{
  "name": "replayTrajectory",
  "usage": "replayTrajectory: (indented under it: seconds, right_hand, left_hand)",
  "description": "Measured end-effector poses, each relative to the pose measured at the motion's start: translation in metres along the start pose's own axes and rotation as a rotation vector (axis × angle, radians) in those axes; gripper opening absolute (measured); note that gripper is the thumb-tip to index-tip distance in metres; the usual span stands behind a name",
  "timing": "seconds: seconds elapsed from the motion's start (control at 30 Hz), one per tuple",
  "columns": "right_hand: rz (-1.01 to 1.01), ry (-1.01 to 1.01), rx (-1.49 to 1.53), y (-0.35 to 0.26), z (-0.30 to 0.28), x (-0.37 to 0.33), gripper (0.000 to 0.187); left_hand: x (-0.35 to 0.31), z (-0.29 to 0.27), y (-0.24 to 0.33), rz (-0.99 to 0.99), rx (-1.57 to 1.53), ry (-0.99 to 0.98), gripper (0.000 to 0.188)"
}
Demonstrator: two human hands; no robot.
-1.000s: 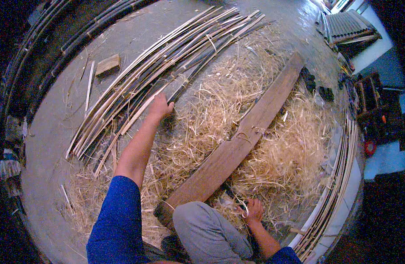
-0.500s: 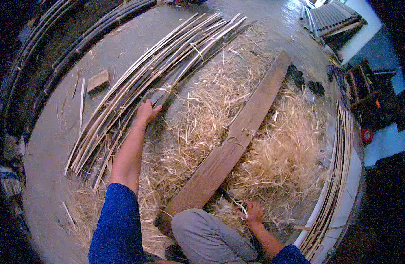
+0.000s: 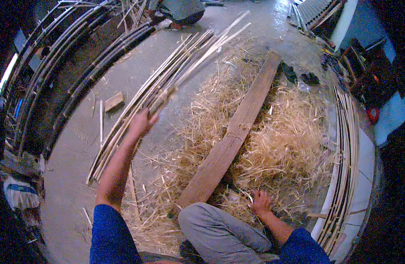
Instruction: The person sits on the floor and uses a machete to split long bamboo strips into thinner slats. They repeatedly strike the bamboo against a wooden block, peel the layers apart by hand, and inspect the resulting slats.
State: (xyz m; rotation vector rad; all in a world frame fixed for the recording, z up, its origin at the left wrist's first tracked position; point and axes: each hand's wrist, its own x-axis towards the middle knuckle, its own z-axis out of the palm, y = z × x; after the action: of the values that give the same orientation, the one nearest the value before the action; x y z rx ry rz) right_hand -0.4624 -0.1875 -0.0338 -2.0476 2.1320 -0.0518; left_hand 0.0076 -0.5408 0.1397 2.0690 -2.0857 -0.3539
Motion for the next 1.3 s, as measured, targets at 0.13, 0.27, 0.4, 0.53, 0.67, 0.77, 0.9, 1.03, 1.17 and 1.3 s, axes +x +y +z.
replayTrajectory:
  seconds: [0.13, 0.27, 0.4, 0.53, 0.67, 0.77, 0.9, 1.03, 1.17, 1.3]
  right_hand:
    - [0.023, 0.008, -0.036, -0.004, -0.013, -0.013, 0.058]
    - [0.023, 0.023, -0.01, 0.004, -0.007, -0.012, 0.057]
    - [-0.03, 0.114, 0.001, 0.001, 0.004, -0.014, 0.059]
    - [-0.044, -0.107, 0.015, 0.008, -0.001, -0.005, 0.069]
    - [-0.025, -0.025, -0.102, 0.067, 0.013, 0.017, 0.07]
    - [-0.069, 0.076, -0.216, 0.062, -0.025, 0.028, 0.073]
    - [0.063, -0.116, -0.135, 0.041, -0.145, 0.024, 0.081]
    - [0.029, -0.297, 0.051, 0.103, -0.221, 0.015, 0.082]
    - [-0.023, -0.555, -0.104, 0.114, -0.281, -0.012, 0.067]
    - [0.12, -0.597, -0.325, 0.041, -0.39, -0.066, 0.054]
  left_hand:
    - [-0.073, 0.022, 0.016, -0.008, 0.005, -0.161, 0.058]
    - [-0.125, 0.067, 0.018, 0.054, 0.065, -0.216, 0.059]
    - [-0.165, 0.05, 0.018, -0.004, -0.053, -0.323, 0.065]
    - [-0.2, -0.028, 0.039, 0.227, 0.169, -0.131, 0.072]
    - [-0.219, -0.121, 0.07, 0.2, -0.004, 0.146, 0.061]
    - [-0.253, -0.148, 0.042, 0.072, -0.076, 0.191, 0.057]
    - [-0.289, -0.132, -0.019, -0.03, -0.088, -0.026, 0.051]
    - [-0.293, -0.117, -0.016, -0.029, 0.271, -0.404, 0.052]
    - [-0.308, -0.103, -0.023, -0.093, 0.317, -0.365, 0.05]
    - [-0.296, -0.093, -0.014, -0.046, 0.303, -0.308, 0.046]
